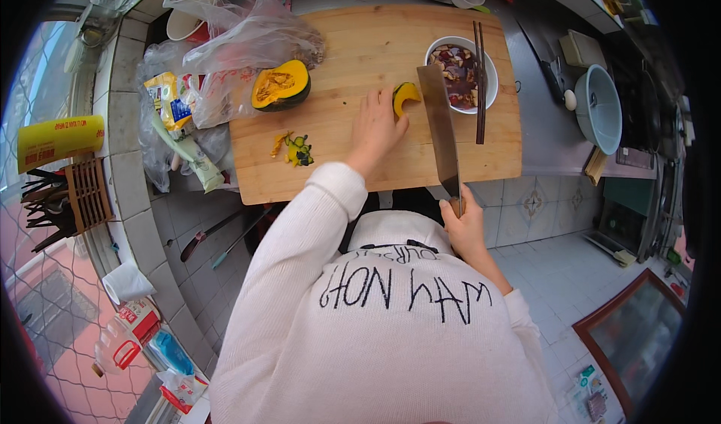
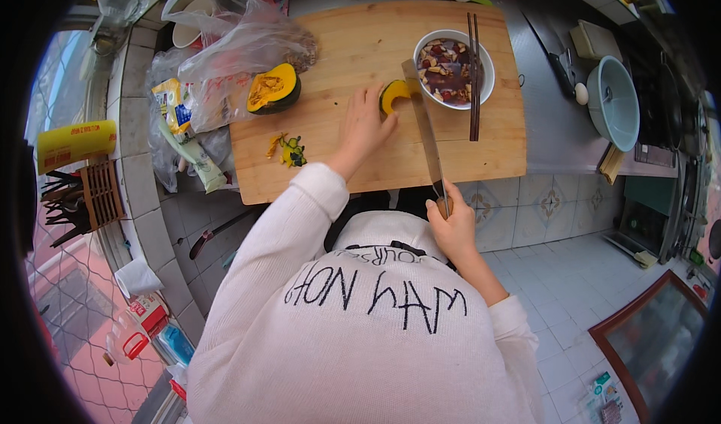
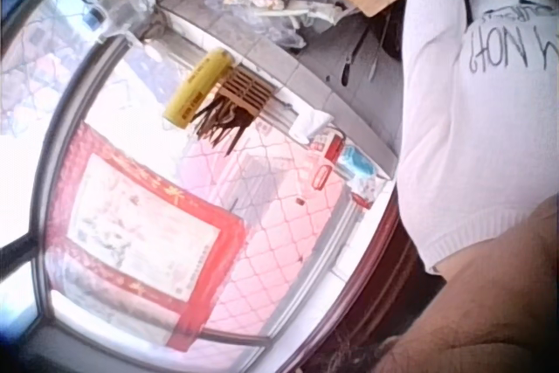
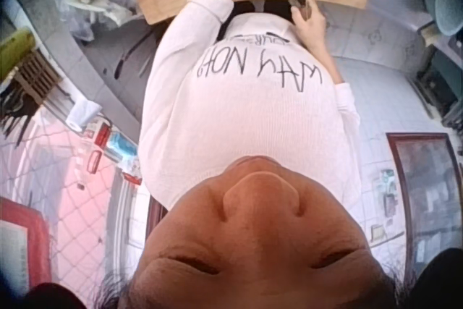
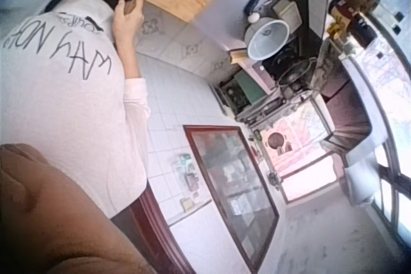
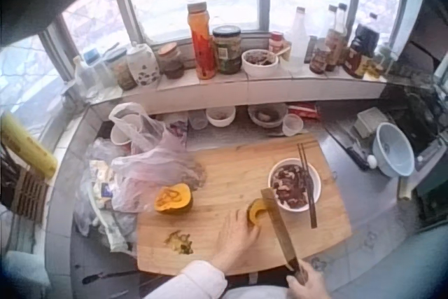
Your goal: The person uses a cleaver to slice a piece of pumpkin into small cubes on a wooden cutting board. The person then uses chopsticks to stir a bowl of marinated meat.
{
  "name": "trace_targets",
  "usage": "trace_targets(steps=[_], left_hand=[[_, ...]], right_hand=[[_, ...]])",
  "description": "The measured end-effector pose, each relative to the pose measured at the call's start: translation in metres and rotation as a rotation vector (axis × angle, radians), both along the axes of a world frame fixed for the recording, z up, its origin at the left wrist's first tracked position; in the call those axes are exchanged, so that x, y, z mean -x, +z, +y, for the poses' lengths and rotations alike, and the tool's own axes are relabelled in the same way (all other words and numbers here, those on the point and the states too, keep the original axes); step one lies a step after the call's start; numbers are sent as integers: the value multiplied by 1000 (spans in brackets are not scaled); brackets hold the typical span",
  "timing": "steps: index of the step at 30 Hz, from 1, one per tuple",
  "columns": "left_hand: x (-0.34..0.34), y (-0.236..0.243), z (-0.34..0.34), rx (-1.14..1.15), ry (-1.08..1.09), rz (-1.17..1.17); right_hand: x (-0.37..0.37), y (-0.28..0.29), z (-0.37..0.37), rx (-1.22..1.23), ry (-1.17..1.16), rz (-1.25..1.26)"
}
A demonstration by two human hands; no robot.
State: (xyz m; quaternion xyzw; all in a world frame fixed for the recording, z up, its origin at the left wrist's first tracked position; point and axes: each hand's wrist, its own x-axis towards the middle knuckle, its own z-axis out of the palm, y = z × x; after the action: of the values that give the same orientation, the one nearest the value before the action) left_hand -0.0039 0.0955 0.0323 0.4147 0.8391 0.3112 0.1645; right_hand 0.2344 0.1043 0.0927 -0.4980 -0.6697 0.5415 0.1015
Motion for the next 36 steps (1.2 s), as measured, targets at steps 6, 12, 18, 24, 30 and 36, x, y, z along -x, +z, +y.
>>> trace_targets(steps=[6, 12, 18, 24, 30, 36], left_hand=[[28, -13, 21, 214, 44, -294], [4, -8, -36, 69, 440, -1333], [-15, -11, -63, 87, 450, -1208], [3, -17, -70, 405, 94, -487], [2, -11, -80, 211, 126, -216], [0, -7, -73, 284, 130, -280]], right_hand=[[-3, 7, 6, 5, -36, -5], [0, 3, 14, -6, 73, -53], [13, 8, 18, 26, 265, -98], [17, 8, 14, 51, 347, -109], [16, 14, 9, 23, 352, -109], [16, 21, 8, 19, 332, -57]])
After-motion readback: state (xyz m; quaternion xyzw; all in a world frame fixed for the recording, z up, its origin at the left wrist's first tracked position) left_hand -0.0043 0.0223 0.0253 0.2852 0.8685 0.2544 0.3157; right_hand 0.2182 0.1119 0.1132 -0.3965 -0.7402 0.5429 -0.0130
